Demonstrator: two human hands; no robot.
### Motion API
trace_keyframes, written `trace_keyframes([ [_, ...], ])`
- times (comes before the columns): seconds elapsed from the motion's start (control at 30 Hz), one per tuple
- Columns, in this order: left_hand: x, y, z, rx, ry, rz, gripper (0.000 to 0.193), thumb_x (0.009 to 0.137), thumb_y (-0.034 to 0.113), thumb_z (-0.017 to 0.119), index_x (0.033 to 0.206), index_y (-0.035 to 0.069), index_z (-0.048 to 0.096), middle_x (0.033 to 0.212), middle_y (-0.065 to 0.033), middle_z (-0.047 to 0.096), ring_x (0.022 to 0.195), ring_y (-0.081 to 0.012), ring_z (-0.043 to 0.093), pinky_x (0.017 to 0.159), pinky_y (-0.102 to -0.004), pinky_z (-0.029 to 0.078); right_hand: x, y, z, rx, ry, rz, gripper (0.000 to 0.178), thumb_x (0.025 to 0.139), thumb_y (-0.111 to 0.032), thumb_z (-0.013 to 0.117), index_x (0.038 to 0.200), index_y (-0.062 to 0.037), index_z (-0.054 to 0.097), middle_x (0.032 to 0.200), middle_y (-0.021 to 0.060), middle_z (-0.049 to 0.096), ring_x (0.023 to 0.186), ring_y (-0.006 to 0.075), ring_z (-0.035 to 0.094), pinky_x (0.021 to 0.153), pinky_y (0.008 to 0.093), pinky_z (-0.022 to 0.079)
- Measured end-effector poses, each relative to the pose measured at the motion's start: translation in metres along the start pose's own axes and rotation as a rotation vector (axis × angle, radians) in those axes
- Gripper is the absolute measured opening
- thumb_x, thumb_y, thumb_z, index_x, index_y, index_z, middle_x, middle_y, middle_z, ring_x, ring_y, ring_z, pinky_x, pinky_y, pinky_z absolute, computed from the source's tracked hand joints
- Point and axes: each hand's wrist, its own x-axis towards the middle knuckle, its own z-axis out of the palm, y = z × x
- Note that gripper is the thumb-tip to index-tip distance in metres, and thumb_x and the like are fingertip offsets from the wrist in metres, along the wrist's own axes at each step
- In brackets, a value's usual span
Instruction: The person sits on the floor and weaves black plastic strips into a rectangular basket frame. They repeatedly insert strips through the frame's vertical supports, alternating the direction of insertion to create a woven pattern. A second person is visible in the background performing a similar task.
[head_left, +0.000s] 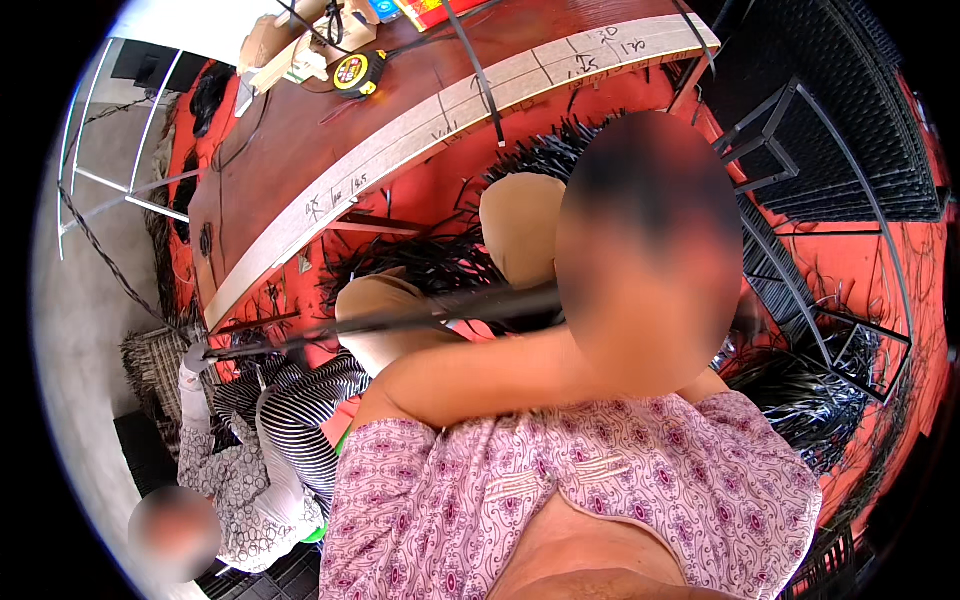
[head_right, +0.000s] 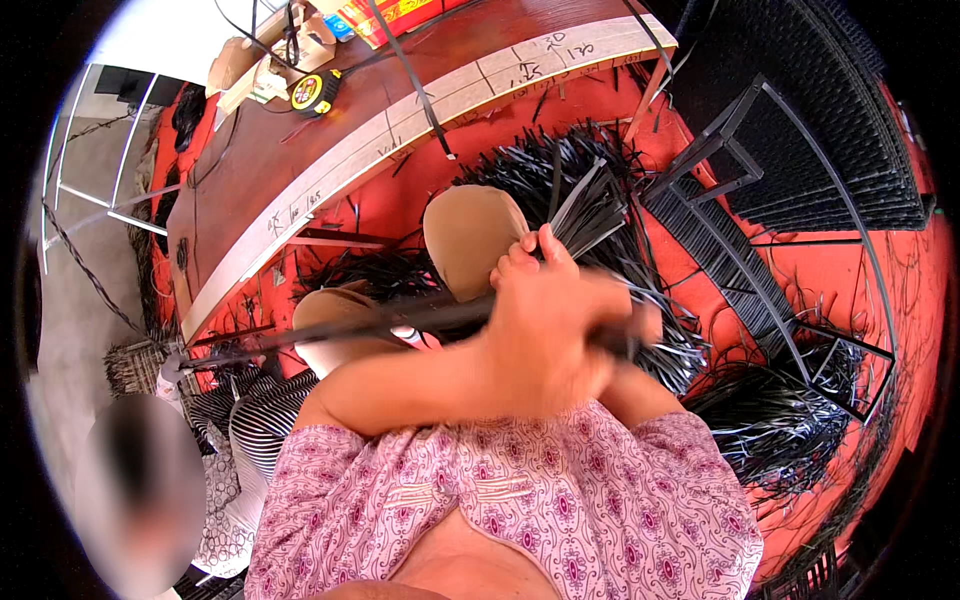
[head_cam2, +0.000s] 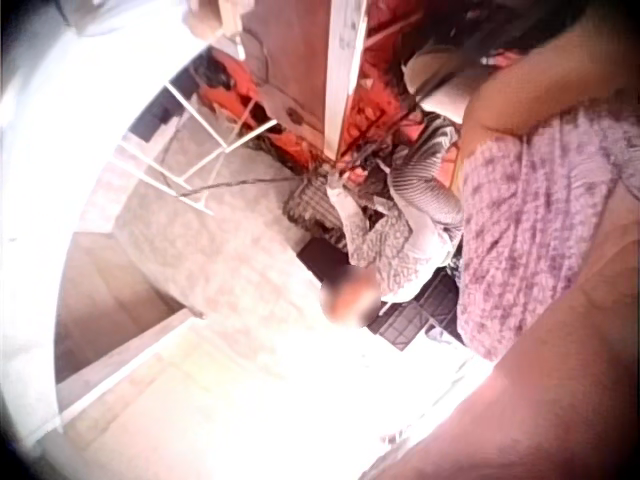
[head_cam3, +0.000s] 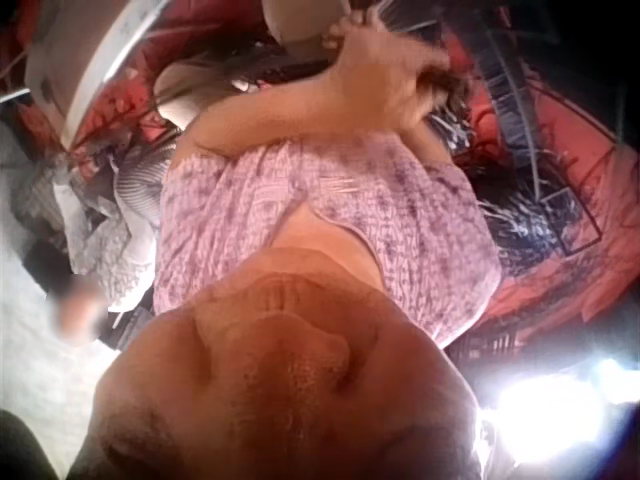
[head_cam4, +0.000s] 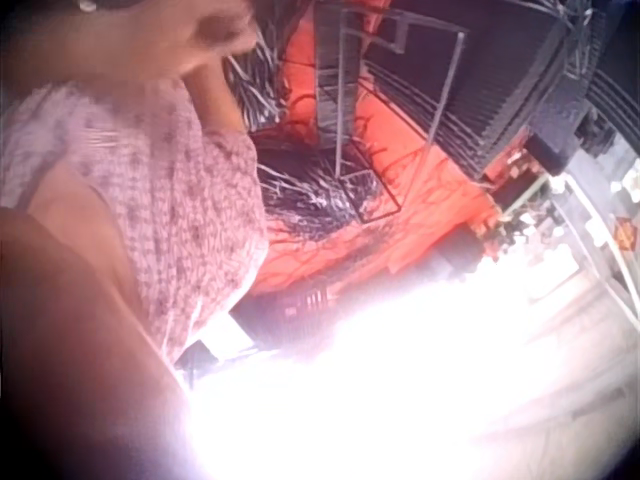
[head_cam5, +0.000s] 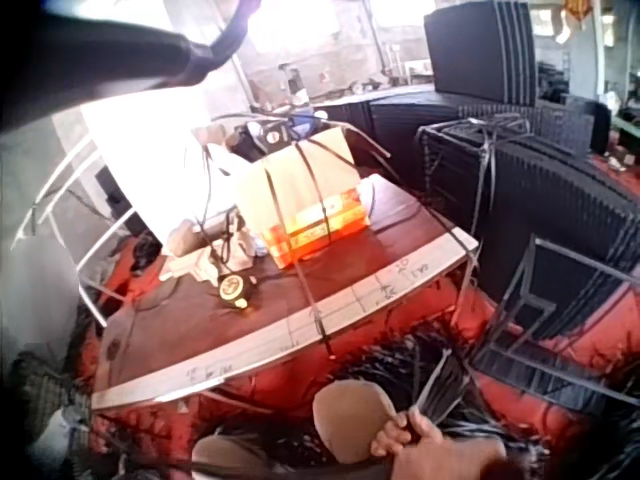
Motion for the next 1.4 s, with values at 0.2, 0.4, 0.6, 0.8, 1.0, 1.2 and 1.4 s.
trace_keyframes([
  [0.2, 0.086, -0.128, -0.008, 0.431, 0.212, -0.340, 0.054, 0.096, 0.044, 0.044, 0.071, 0.001, 0.067, 0.061, -0.0230, 0.061, 0.065, -0.0399, 0.065, 0.060, -0.0495, 0.050, -0.005, -0.009, 0.024, -0.147, 0.000, -0.029, 0.037, 0.099, -0.043, 0.044, 0.075, -0.0149, 0.040, 0.060, -0.0049, 0.033, 0.054, 0.0121, 0.036, 0.059, 0.0311, 0.035],
  [0.4, 0.147, -0.211, 0.000, 0.646, 0.208, -0.268, 0.044, 0.090, 0.036, 0.055, 0.066, 0.001, 0.067, 0.064, -0.0207, 0.063, 0.063, -0.0382, 0.064, 0.059, -0.0483, 0.050, 0.000, -0.009, 0.023, -0.128, -0.003, -0.046, 0.039, 0.097, -0.044, 0.049, 0.073, -0.0136, 0.043, 0.059, -0.0033, 0.034, 0.053, 0.0139, 0.037, 0.060, 0.0337, 0.037],
  [0.6, 0.151, -0.272, 0.013, 0.765, -0.011, -0.339, 0.044, 0.091, 0.039, 0.053, 0.073, 0.003, 0.070, 0.072, -0.0190, 0.067, 0.069, -0.0372, 0.067, 0.060, -0.0466, 0.051, 0.001, -0.018, 0.020, -0.135, 0.008, -0.043, 0.040, 0.097, -0.044, 0.049, 0.072, -0.0140, 0.042, 0.059, -0.0036, 0.035, 0.053, 0.0136, 0.038, 0.061, 0.0335, 0.037],
  [0.8, 0.148, -0.281, 0.015, 0.661, -0.019, -0.377, 0.029, 0.083, 0.026, 0.051, 0.073, 0.009, 0.072, 0.075, -0.0177, 0.069, 0.072, -0.0352, 0.068, 0.063, -0.0499, 0.051, 0.010, -0.017, 0.028, -0.156, 0.025, -0.024, 0.037, 0.095, -0.043, 0.051, 0.072, -0.0146, 0.043, 0.058, -0.0046, 0.035, 0.051, 0.0124, 0.037, 0.058, 0.0327, 0.035],
  [1.0, 0.155, -0.280, 0.027, 0.604, -0.140, -0.406, 0.027, 0.080, 0.026, 0.056, 0.090, 0.009, 0.075, 0.094, -0.0180, 0.070, 0.091, -0.0311, 0.068, 0.076, -0.0442, 0.051, 0.011, -0.010, 0.031, -0.221, -0.008, -0.115, 0.039, 0.100, -0.043, 0.044, 0.072, -0.0162, 0.042, 0.058, -0.0063, 0.034, 0.048, 0.0095, 0.033, 0.054, 0.0289, 0.031],
  [1.2, 0.152, -0.288, 0.034, 0.663, -0.120, -0.381, 0.022, 0.080, 0.020, 0.056, 0.087, 0.012, 0.075, 0.089, -0.0083, 0.072, 0.087, -0.0263, 0.069, 0.067, -0.0422, 0.050, 0.009, -0.009, 0.026, -0.260, -0.055, -0.076, 0.038, 0.100, -0.044, 0.045, 0.074, -0.0151, 0.043, 0.059, -0.0060, 0.035, 0.050, 0.0092, 0.036, 0.056, 0.0269, 0.031],
  [1.4, 0.149, -0.280, 0.022, 0.685, -0.197, -0.358, 0.020, 0.081, 0.022, 0.056, 0.083, 0.013, 0.074, 0.086, -0.0065, 0.072, 0.084, -0.0242, 0.069, 0.062, -0.0389, 0.049, 0.008, -0.006, 0.031, -0.263, -0.016, -0.089, 0.037, 0.099, -0.042, 0.047, 0.074, -0.0154, 0.041, 0.059, -0.0065, 0.034, 0.050, 0.0077, 0.034, 0.055, 0.0256, 0.030],
])
